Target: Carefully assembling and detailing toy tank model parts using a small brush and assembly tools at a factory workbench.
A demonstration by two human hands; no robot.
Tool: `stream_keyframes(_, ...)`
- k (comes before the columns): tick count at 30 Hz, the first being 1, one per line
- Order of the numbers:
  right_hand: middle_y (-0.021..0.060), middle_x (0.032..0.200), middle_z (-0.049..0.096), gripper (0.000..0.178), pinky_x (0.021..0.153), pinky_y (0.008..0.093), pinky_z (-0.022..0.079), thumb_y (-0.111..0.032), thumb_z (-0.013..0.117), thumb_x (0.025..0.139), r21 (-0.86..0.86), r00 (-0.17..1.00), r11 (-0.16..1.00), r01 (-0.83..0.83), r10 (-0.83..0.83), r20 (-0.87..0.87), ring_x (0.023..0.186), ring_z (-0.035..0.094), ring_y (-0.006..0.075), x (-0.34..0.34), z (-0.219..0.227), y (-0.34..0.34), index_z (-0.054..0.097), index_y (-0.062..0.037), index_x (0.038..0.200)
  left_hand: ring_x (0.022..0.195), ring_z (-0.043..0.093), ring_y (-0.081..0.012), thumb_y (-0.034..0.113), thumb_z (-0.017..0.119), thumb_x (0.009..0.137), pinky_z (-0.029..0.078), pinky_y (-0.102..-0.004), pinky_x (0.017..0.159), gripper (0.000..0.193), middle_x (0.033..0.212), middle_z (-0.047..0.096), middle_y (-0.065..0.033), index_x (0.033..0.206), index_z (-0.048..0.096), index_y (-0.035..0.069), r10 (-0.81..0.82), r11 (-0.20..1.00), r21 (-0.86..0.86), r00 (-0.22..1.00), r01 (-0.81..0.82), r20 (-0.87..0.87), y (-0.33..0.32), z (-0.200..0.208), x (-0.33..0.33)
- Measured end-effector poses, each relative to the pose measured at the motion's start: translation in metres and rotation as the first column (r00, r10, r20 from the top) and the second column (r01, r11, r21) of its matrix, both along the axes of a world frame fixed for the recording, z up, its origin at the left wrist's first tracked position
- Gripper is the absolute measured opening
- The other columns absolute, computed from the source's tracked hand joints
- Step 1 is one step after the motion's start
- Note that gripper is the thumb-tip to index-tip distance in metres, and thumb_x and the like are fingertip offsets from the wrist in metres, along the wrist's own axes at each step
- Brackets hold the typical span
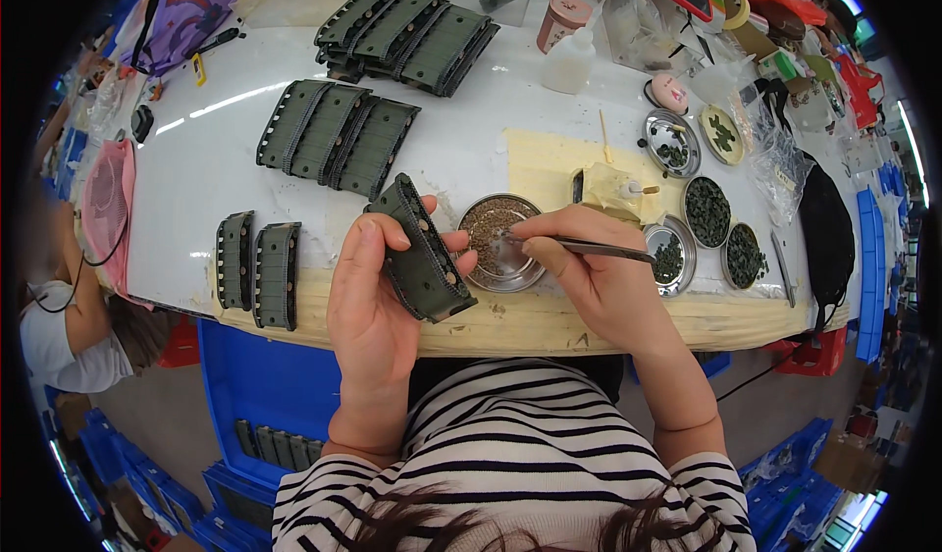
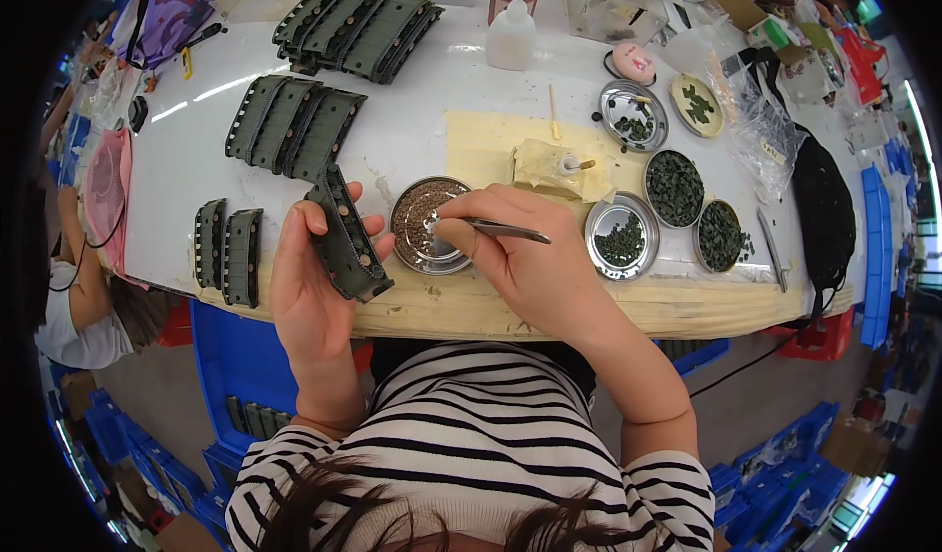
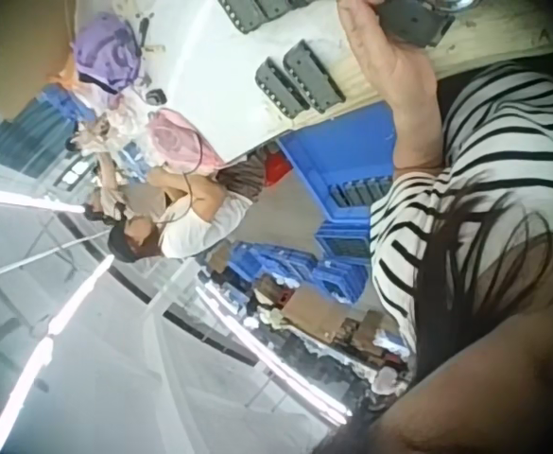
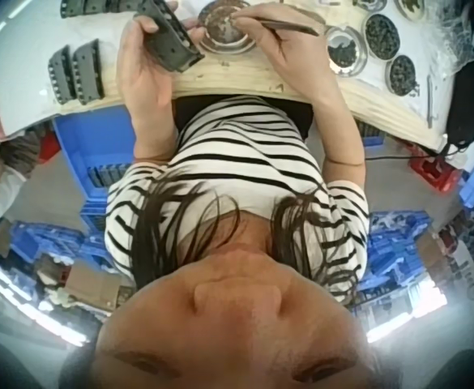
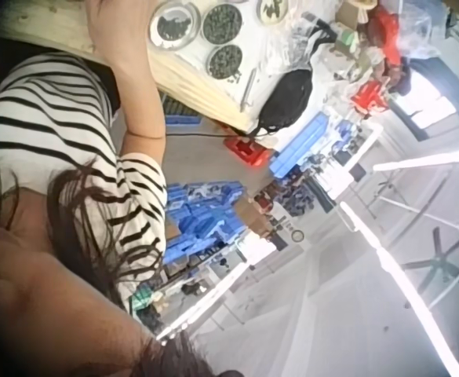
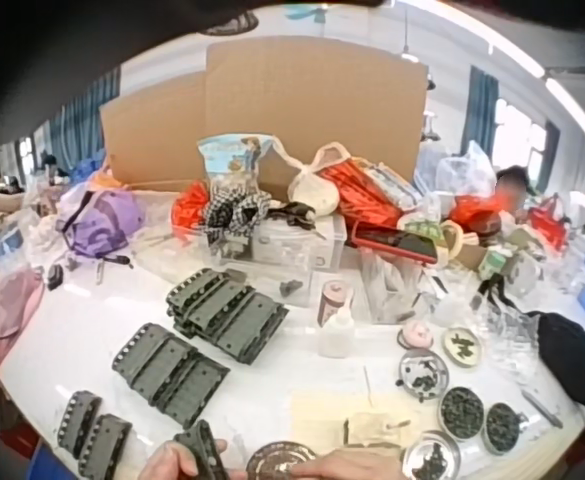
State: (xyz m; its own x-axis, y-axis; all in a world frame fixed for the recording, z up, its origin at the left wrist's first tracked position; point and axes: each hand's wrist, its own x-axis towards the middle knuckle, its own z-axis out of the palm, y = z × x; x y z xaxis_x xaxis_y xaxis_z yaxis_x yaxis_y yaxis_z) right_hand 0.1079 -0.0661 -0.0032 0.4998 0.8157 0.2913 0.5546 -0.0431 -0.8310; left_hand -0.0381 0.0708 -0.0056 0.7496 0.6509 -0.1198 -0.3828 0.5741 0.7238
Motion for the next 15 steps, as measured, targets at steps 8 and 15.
stream_keyframes(8,0.0115,0.079,0.064,0.013,0.060,0.0319,0.047,-0.011,0.067,0.083,-0.035,1.000,0.999,-0.008,0.008,0.005,0.067,0.060,0.0260,-0.0003,-0.0026,0.0026,0.065,-0.0019,0.092,0.098,0.062,-0.0289,0.027,0.033,0.102,0.057,-0.0415,0.083,0.029,0.118,0.049,-0.0192,0.089,0.045,0.004,0.000,1.000,-0.003,1.000,0.000,-0.004,-0.0003,-0.0008,-0.0003)
stream_keyframes(15,0.0099,0.082,0.066,0.015,0.064,0.0278,0.048,-0.009,0.063,0.087,-0.084,0.999,0.996,-0.035,0.038,0.024,0.072,0.061,0.0181,-0.0004,0.0020,0.0034,0.067,0.0013,0.098,0.099,0.062,-0.0289,0.027,0.033,0.102,0.057,-0.0419,0.083,0.029,0.118,0.049,-0.0190,0.089,0.045,0.004,-0.005,1.000,0.002,1.000,0.005,0.006,0.0002,-0.0020,-0.0005)
